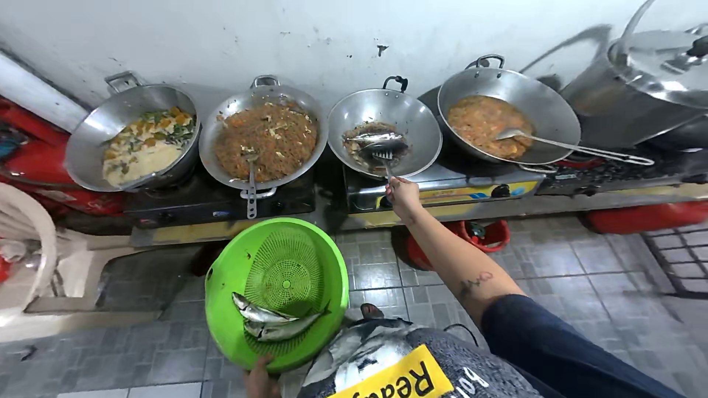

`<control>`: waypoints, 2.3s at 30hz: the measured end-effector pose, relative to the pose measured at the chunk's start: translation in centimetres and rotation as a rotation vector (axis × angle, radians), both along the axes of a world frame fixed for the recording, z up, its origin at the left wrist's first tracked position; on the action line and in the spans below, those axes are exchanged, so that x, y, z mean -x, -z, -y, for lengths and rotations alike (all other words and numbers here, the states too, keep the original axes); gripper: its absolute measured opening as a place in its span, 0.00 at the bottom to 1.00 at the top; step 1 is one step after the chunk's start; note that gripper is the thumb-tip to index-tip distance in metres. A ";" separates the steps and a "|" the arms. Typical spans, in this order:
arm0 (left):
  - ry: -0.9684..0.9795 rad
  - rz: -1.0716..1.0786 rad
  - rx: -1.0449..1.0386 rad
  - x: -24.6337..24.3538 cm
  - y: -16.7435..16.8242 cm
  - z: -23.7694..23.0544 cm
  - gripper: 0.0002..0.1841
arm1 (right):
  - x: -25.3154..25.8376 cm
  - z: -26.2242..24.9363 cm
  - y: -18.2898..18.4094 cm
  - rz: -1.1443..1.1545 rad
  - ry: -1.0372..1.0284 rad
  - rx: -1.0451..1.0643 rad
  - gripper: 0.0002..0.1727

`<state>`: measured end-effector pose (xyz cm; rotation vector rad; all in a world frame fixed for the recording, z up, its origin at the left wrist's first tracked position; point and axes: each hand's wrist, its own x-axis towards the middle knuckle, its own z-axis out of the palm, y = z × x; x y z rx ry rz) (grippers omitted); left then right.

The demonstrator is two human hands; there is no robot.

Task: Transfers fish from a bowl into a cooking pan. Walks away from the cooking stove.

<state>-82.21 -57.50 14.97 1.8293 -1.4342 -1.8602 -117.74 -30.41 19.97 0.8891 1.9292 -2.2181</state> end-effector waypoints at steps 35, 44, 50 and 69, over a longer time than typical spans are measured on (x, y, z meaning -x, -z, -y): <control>-0.034 -0.070 -0.084 -0.3 1.8 2.1 0.27 | 4.6 -2.5 -11.9 0.199 -0.405 -0.385 0.02; -0.077 -0.073 -0.132 1.1 0.3 -3.2 0.28 | -10.4 -11.9 -12.3 -0.087 -0.606 -0.386 0.16; -0.027 -0.137 -0.105 1.2 0.1 -7.3 0.29 | -16.8 -16.8 -12.4 -0.105 -1.133 -0.509 0.24; 0.145 -0.078 -0.051 1.6 -2.9 -13.8 0.30 | -11.7 -12.3 -5.7 -0.059 -1.780 -0.483 0.21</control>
